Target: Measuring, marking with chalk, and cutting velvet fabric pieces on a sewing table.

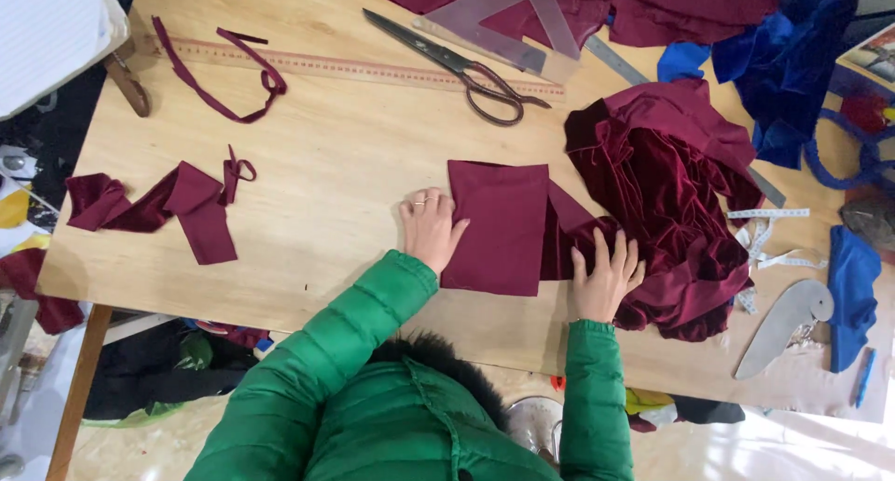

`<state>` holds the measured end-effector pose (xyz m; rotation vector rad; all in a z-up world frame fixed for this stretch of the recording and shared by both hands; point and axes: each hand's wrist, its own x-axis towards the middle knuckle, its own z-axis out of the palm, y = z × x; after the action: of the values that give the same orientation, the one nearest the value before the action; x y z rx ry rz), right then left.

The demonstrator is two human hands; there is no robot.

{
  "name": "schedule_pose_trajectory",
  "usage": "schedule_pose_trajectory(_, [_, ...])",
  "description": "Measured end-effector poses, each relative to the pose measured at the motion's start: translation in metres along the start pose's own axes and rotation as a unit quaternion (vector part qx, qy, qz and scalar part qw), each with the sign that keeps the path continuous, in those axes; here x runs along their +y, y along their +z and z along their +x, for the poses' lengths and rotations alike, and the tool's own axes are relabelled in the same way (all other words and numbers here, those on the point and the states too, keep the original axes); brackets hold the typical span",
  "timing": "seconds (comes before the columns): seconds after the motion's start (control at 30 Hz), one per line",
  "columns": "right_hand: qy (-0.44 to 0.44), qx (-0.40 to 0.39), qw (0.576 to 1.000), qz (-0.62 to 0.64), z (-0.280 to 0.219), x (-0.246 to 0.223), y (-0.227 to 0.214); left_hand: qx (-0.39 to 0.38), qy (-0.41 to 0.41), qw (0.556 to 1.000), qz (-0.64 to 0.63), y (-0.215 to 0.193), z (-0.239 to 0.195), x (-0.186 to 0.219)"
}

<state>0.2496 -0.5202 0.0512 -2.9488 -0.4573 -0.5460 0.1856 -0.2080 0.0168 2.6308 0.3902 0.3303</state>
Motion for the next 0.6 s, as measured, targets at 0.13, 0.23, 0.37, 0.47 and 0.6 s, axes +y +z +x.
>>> schedule_pose_trajectory(0.13, [0.025, -0.021, 0.999, -0.024, -0.009, -0.010, 0.002, 0.026, 0.000, 1.000, -0.015, 0.009, -0.003, -0.008])
schedule_pose_trajectory(0.23, [0.013, -0.018, 1.000, 0.018, -0.018, -0.032, 0.008, 0.030, -0.023, 0.999, 0.009, -0.005, -0.002, -0.032])
schedule_pose_trajectory(0.37, [0.035, -0.045, 0.987, 0.150, -0.035, -0.076, 0.012, 0.046, -0.065, 0.993, 0.086, -0.043, -0.007, -0.084])
schedule_pose_trajectory(0.47, [0.097, -0.141, 0.968, 0.186, -0.041, -0.137, -0.027, 0.089, -0.084, 0.988, 0.089, -0.068, -0.024, -0.132])
schedule_pose_trajectory(0.6, [0.091, -0.112, 0.980, 0.135, -0.027, -0.147, -0.030, 0.095, -0.109, 0.989, 0.038, -0.085, -0.043, -0.142])
